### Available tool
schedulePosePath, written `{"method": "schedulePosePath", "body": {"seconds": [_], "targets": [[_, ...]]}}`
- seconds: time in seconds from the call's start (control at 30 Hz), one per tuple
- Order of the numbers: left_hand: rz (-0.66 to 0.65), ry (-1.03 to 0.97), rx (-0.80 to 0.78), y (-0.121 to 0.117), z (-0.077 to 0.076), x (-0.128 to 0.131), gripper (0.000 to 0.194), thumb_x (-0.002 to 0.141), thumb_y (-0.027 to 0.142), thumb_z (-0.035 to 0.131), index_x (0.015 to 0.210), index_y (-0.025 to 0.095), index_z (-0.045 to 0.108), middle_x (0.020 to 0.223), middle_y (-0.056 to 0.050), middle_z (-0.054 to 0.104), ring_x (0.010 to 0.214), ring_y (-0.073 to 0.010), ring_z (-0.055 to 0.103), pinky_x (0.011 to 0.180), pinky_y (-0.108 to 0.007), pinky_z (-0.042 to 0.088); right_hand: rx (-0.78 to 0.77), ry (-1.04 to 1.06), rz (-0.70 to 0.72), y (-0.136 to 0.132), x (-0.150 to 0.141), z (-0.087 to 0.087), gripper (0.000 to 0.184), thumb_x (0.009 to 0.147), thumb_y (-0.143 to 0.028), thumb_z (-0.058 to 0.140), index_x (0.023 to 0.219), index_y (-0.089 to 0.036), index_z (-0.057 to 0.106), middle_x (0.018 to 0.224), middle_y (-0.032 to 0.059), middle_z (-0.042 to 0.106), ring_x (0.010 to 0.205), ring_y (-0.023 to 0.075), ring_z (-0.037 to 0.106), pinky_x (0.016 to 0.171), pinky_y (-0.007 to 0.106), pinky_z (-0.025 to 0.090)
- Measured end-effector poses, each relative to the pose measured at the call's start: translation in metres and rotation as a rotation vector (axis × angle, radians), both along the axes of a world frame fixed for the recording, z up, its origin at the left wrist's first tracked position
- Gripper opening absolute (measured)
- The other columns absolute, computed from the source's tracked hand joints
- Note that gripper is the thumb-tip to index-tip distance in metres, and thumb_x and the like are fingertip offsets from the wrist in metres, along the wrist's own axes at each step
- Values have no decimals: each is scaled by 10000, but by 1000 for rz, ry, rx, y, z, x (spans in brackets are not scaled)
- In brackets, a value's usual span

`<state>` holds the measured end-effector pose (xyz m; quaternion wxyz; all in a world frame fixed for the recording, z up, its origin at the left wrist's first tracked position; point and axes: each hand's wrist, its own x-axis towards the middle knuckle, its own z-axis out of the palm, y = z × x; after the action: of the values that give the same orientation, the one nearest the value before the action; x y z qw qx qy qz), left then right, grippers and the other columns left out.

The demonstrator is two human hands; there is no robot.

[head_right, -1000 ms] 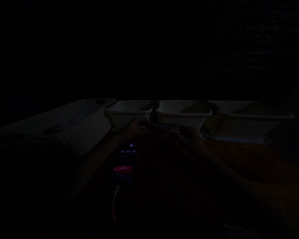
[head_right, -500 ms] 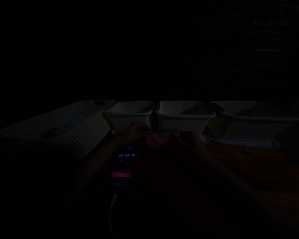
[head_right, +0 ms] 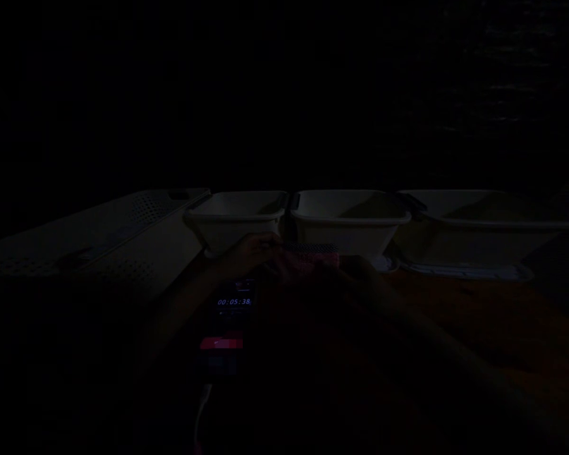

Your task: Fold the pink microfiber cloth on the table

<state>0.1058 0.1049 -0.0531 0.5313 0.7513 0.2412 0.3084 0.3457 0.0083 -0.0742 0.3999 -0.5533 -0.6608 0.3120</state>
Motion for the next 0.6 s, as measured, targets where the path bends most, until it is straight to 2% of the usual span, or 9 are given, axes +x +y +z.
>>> {"method": "schedulePosePath", "body": {"seconds": [0.1,0.2,0.3,0.43,0.6], "targets": [[20,7,63,-2,4,0,313,770,399,653,954,155,585,857,-21,606,764,-135,623,639,-251,538,74,-38,-32,0,1,1,398,818,-548,514,889,-203,700,879,72,704,811,241,644,645,314,511],[1,77,93,0,3,-2,280,792,375,636,963,159,586,898,-37,636,801,-144,635,657,-249,526,102,-87,-22,-2,1,2,388,806,-538,537,942,-212,698,888,70,706,798,239,647,642,315,518],[-44,161,106,5,-1,-6,265,815,363,613,987,163,583,916,-46,655,794,-142,643,651,-247,509,80,-145,38,-4,3,2,417,766,-550,566,942,-198,701,856,76,703,739,230,643,587,308,513],[-155,277,150,8,-5,-9,268,826,359,605,1016,170,592,923,-56,677,776,-134,648,654,-240,485,30,-251,37,-5,7,2,414,750,-555,570,896,-194,711,787,70,691,662,207,625,493,274,475],[-235,340,180,4,-2,-10,244,845,338,584,1019,169,610,934,-66,685,829,-148,650,709,-253,477,-11,-180,0,-13,1,3,365,702,-504,655,932,-227,714,850,61,705,707,223,644,518,288,502]]}}
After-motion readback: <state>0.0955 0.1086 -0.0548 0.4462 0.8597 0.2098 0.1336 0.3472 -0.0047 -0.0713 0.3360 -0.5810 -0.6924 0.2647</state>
